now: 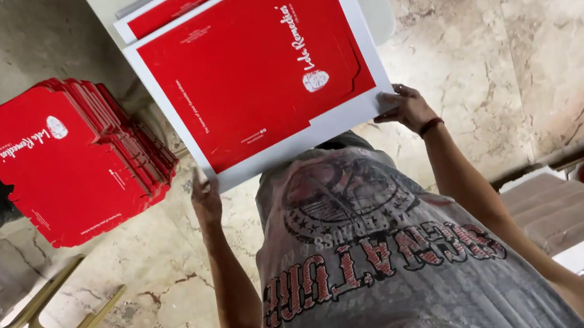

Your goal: The person is manually stripping the waste cardboard frames from die-cut printed sheets and stacking the finished pieces.

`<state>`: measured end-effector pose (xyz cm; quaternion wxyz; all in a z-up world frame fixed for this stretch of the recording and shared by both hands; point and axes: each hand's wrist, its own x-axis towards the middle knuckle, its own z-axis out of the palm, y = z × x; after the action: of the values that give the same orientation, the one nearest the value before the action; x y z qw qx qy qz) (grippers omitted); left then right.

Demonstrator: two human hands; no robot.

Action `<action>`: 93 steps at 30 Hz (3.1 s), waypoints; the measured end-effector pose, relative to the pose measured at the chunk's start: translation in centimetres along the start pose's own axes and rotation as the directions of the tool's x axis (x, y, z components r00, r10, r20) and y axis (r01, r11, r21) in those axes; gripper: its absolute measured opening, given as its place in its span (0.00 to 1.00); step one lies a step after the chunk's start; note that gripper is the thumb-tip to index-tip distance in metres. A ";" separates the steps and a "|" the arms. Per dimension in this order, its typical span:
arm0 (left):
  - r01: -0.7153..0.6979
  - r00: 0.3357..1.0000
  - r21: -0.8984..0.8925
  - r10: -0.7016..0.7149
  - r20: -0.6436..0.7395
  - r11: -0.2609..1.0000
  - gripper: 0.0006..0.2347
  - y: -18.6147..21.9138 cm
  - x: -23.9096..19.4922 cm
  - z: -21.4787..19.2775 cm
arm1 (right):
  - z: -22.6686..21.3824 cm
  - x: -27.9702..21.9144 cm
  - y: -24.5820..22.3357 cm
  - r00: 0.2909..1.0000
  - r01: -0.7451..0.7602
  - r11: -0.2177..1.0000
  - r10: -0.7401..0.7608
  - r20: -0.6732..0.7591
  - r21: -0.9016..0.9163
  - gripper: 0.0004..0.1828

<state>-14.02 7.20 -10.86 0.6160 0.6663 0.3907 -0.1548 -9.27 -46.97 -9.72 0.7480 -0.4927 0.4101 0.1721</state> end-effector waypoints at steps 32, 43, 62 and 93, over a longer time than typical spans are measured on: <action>-0.572 0.677 0.656 0.168 0.716 -0.492 0.59 22.3 0.0 36.1 | 8.4 12.9 -15.6 0.962 -0.120 0.843 0.229 0.147 -0.524 0.25; -0.672 0.701 0.663 0.006 0.713 -0.329 0.50 20.6 2.1 37.2 | 14.1 15.6 -19.3 0.931 0.354 0.282 -0.013 0.366 -0.892 0.35; -0.600 0.791 0.792 0.062 0.608 -0.115 0.54 21.3 6.1 28.6 | 39.5 13.0 -25.8 0.902 0.274 -0.524 0.431 0.026 -0.807 0.25; -0.739 0.667 0.672 -0.182 0.722 -0.048 0.38 22.8 6.0 25.4 | 7.8 -0.8 -7.6 0.568 0.476 0.570 -0.781 -0.261 -0.670 0.17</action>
<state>13.08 -13.31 -3.96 0.0812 0.8623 -0.2317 -0.4429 -1.24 -43.46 -3.15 0.4446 -0.8210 0.3213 -0.1582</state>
